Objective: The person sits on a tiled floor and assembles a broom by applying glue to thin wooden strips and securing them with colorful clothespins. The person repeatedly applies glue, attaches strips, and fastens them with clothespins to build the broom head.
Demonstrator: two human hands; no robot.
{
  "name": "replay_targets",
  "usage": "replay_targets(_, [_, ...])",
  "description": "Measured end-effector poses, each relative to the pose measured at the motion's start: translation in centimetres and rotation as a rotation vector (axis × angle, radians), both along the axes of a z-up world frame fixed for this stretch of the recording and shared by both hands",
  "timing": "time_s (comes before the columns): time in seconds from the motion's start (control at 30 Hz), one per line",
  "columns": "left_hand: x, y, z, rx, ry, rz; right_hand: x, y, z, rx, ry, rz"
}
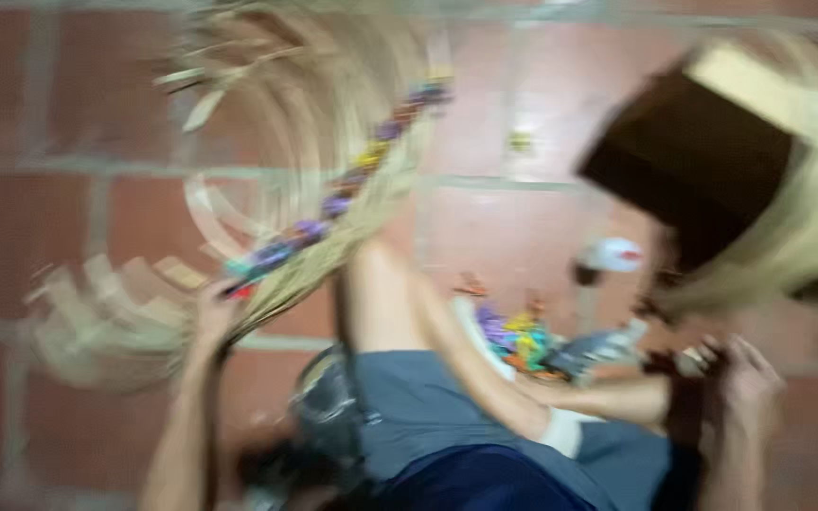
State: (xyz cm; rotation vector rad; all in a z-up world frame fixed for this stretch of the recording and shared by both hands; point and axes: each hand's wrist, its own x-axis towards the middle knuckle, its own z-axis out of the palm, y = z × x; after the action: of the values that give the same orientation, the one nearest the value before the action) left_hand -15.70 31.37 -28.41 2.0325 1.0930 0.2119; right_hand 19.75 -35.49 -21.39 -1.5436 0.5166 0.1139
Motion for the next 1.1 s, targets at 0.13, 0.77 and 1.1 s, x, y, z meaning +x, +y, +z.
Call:
replay_targets(0.13, [2.2, 1.5, 1.4, -0.709, -0.033, 0.159, 3.6, -1.8, 0.7, 0.0, -0.121, -0.066])
replay_targets(0.77, [8.0, -4.7, 7.1, -0.223, -0.346, 0.395, 10.0, -1.5, 0.3, -0.593, -0.32, 0.025])
replay_targets(1.1, [15.8, -14.9, 8.6, -0.616, -0.687, 0.064, 9.1, -5.2, -2.1, -0.316, -0.598, -0.143])
